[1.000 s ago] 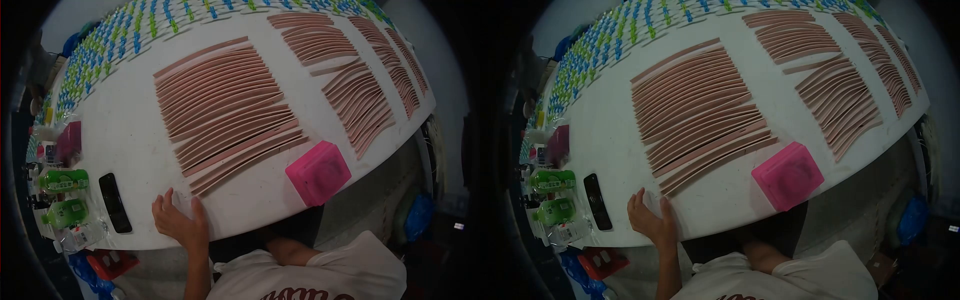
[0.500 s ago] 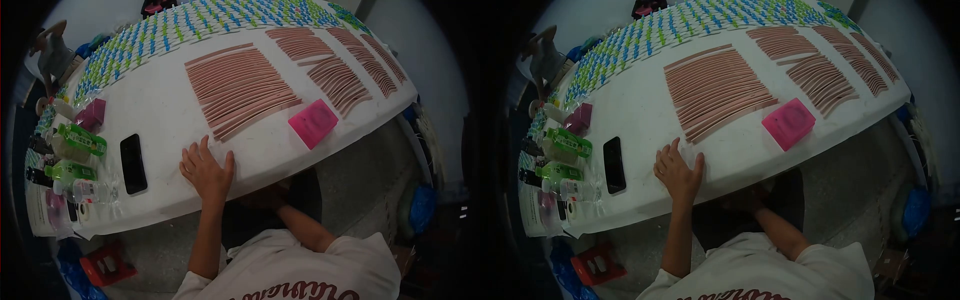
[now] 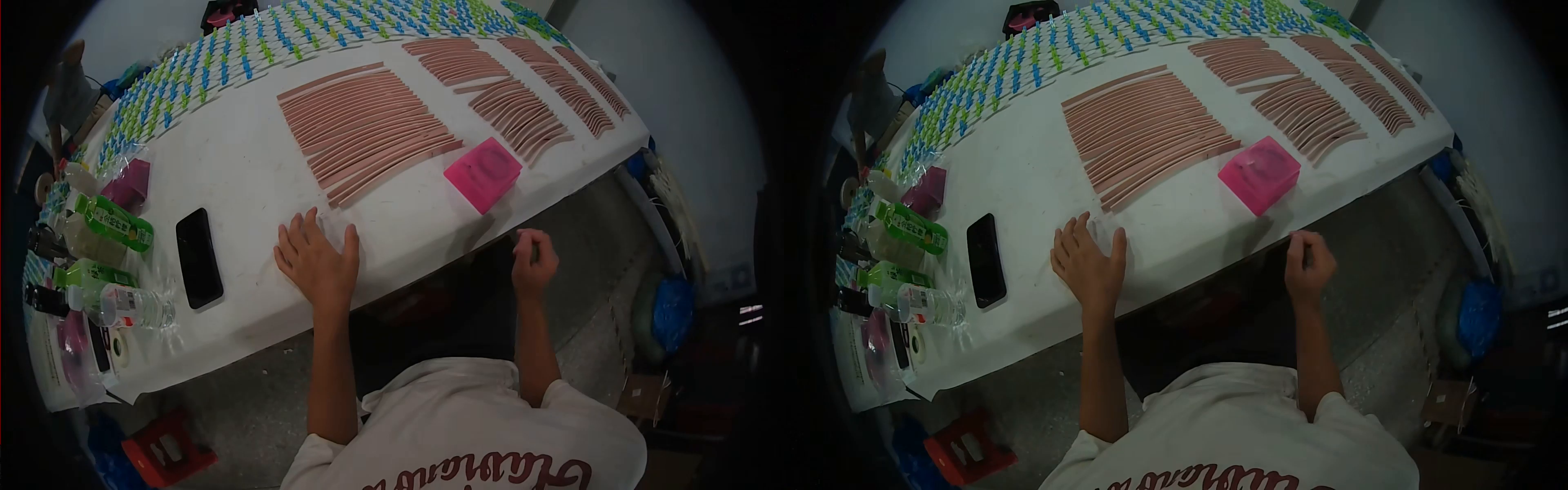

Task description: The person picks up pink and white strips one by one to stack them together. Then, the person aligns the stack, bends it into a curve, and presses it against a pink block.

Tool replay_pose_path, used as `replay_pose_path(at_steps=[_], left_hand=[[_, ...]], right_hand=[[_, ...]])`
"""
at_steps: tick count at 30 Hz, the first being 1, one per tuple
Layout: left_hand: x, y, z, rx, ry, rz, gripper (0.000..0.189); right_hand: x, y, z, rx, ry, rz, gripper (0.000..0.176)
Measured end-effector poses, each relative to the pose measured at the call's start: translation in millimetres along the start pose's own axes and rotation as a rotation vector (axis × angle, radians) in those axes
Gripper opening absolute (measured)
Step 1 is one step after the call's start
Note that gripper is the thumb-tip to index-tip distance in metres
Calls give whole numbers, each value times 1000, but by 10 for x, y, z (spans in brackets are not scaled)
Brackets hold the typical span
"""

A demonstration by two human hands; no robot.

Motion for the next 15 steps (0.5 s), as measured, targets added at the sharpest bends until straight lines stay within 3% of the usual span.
replay_pose_path(at_steps=[2, 3, 6, 8, 9, 10, 11, 13, 15], left_hand=[[-16, 16, 5, 15, -33, -5, 67], [-25, 34, 15, 30, -38, -4, 65], [2, -2, 38, 41, -104, -29, 56], [-4, -49, 227, 45, -139, -50, 49], [-44, -55, 334, 33, -181, -187, 40], [-78, -50, 415, 14, -223, -322, 31], [-95, -49, 481, 17, -224, -308, 31], [-131, 14, 611, 43, -238, -563, 19], [-196, 114, 684, 59, -218, -495, 17]], right_hand=[[198, -125, 403, 100, 193, 181, 13], [238, -123, 659, 93, 175, 190, 13], [408, 211, 1486, -337, 226, 366, 21], [544, 511, 1967, -446, 216, 430, 22], [602, 721, 2149, -600, 257, 414, 23], [666, 918, 2255, -758, 305, 395, 23], [735, 1050, 2343, -761, 306, 409, 23], [982, 1377, 2352, -1016, 469, 152, 24], [1021, 1559, 2359, -1137, 512, 167, 23]])
Point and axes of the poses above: each hand's wrist, its own z-axis towards the middle knuckle, its own y-axis out of the palm, x = y × z, the point moved 4 cm from there along z, towards the middle knuckle, and after that the axes turned 8 degrees about y, right-handed, at the moved point
